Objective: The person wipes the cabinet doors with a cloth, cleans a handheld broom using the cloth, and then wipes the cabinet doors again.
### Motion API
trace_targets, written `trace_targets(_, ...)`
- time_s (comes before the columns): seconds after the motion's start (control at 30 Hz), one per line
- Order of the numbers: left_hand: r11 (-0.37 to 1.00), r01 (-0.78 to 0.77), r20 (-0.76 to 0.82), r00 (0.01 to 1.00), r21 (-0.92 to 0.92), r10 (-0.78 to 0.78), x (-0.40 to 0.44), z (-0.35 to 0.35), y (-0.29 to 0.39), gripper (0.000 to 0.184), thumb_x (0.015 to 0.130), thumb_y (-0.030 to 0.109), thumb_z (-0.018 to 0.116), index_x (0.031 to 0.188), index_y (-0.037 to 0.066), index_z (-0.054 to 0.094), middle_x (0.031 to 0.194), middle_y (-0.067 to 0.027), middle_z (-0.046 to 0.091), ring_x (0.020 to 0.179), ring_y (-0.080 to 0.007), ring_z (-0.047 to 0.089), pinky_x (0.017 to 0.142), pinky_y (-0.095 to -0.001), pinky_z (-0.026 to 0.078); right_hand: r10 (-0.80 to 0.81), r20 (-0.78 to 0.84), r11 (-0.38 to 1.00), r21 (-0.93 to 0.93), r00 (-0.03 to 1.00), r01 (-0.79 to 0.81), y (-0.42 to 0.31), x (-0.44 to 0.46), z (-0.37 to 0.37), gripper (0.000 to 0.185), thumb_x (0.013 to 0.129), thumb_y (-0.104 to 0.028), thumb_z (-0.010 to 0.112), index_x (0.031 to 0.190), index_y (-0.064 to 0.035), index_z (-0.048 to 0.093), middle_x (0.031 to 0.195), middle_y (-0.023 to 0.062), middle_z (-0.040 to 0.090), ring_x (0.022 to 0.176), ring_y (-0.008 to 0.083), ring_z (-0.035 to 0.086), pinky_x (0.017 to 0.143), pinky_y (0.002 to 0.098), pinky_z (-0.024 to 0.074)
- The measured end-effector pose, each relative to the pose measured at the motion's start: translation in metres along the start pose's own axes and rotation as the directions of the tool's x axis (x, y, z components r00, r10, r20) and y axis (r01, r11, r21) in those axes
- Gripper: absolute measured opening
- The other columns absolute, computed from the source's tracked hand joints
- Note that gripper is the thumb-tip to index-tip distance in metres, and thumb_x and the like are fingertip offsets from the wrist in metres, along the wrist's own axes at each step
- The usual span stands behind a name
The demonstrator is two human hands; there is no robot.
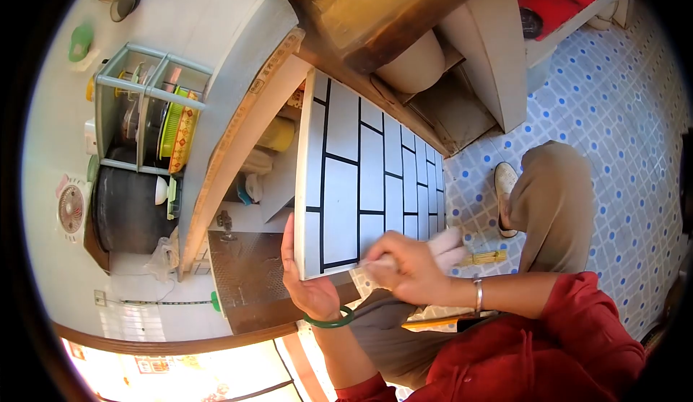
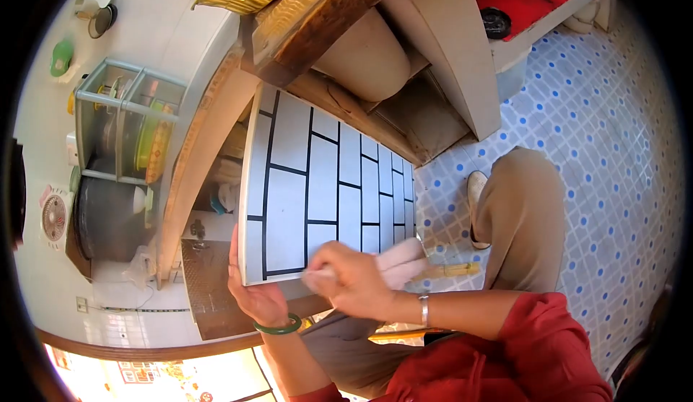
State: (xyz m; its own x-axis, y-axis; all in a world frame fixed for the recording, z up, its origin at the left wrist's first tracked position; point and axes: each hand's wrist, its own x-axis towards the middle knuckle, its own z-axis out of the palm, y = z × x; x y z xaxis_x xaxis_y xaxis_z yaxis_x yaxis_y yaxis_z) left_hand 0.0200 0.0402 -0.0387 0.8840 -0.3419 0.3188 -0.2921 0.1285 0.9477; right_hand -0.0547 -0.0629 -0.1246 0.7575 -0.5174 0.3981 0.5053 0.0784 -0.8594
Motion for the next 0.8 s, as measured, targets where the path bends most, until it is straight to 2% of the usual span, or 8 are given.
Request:
trace_targets(0.1,0.995,0.027,0.031,0.999,-0.098,-0.024,0.0,-0.002,0.002,0.064,0.095,0.041,0.034,0.14,-0.005,0.036,0.134,-0.0193,0.05,0.124,-0.0261,0.049,0.105,-0.0392,0.039,-0.111,0.039,0.994,0.004,0.993,0.111,-0.037,0.026,0.027,0.008,0.083,-0.01,0.063,0.084,-0.0067,0.056,0.081,0.0071,0.057,0.067,0.0263,0.06,0.057,0.0341,0.0464)
trace_targets(0.23,0.979,0.112,-0.018,0.993,-0.168,-0.116,-0.003,0.0,0.002,0.062,0.097,0.041,0.032,0.139,-0.005,0.038,0.133,-0.0186,0.051,0.123,-0.0271,0.05,0.104,-0.0401,0.039,-0.294,0.021,0.951,-0.09,0.955,0.295,-0.019,0.034,0.043,0.012,0.072,-0.003,0.061,0.081,-0.0076,0.054,0.076,0.0081,0.052,0.066,0.0288,0.056,0.055,0.0376,0.0442)
trace_targets(0.33,0.961,0.086,-0.118,0.986,-0.262,-0.12,0.002,-0.006,-0.004,0.06,0.098,0.039,0.031,0.138,-0.006,0.039,0.134,-0.0176,0.051,0.123,-0.0266,0.05,0.105,-0.0403,0.038,-0.23,0.046,0.947,-0.22,0.972,0.234,0.014,0.017,0.036,0.014,0.069,-0.001,0.059,0.079,-0.009,0.053,0.076,0.0074,0.052,0.065,0.0285,0.056,0.054,0.0374,0.0441)
trace_targets(0.47,0.965,0.049,-0.098,0.992,-0.259,-0.077,0.011,-0.009,-0.006,0.062,0.098,0.04,0.031,0.138,-0.006,0.038,0.134,-0.0173,0.051,0.124,-0.0263,0.049,0.105,-0.0407,0.038,0.158,0.134,0.894,-0.44,0.978,-0.084,0.102,-0.033,0.002,0.011,0.07,-0.004,0.06,0.078,-0.0103,0.056,0.075,0.0074,0.057,0.064,0.0264,0.057,0.055,0.0374,0.0461)
trace_targets(0.57,0.969,0.047,-0.107,0.991,-0.243,-0.075,0.014,-0.01,-0.006,0.063,0.097,0.039,0.028,0.138,-0.007,0.039,0.133,-0.0179,0.052,0.123,-0.0266,0.05,0.105,-0.0399,0.039,0.453,-0.01,0.824,-0.378,0.892,-0.423,0.154,-0.07,-0.022,0.005,0.074,-0.008,0.062,0.077,-0.0075,0.058,0.071,0.0105,0.06,0.066,0.0262,0.06,0.058,0.0363,0.0477)
trace_targets(0.63,0.982,0.03,-0.11,0.993,-0.185,-0.051,0.015,-0.013,-0.007,0.062,0.096,0.038,0.028,0.138,-0.007,0.039,0.132,-0.018,0.053,0.123,-0.0267,0.051,0.105,-0.0395,0.039,0.736,-0.218,0.56,-0.335,0.64,-0.758,0.171,-0.081,-0.028,0.012,0.072,-0.013,0.07,0.074,-0.0054,0.061,0.072,0.012,0.064,0.068,0.025,0.062,0.063,0.0341,0.049)
trace_targets(0.67,0.991,0.004,-0.104,0.994,-0.134,-0.018,0.016,-0.013,-0.008,0.062,0.096,0.038,0.028,0.137,-0.007,0.04,0.131,-0.0182,0.053,0.122,-0.0267,0.052,0.104,-0.0391,0.04,0.803,-0.281,0.445,-0.304,0.526,-0.842,0.181,-0.086,-0.029,0.014,0.071,-0.015,0.072,0.073,-0.0048,0.062,0.072,0.0124,0.065,0.069,0.0245,0.062,0.064,0.0334,0.0494)
trace_targets(0.8,0.996,-0.019,-0.118,0.993,-0.089,0.008,0.022,-0.019,-0.01,0.062,0.096,0.039,0.026,0.136,-0.007,0.043,0.13,-0.0181,0.054,0.12,-0.0268,0.053,0.103,-0.0391,0.041,0.835,-0.296,0.435,-0.164,0.464,-0.886,0.198,-0.095,-0.037,0.015,0.069,-0.011,0.073,0.074,-0.0015,0.062,0.075,0.0103,0.066,0.069,0.0207,0.062,0.064,0.0332,0.0478)
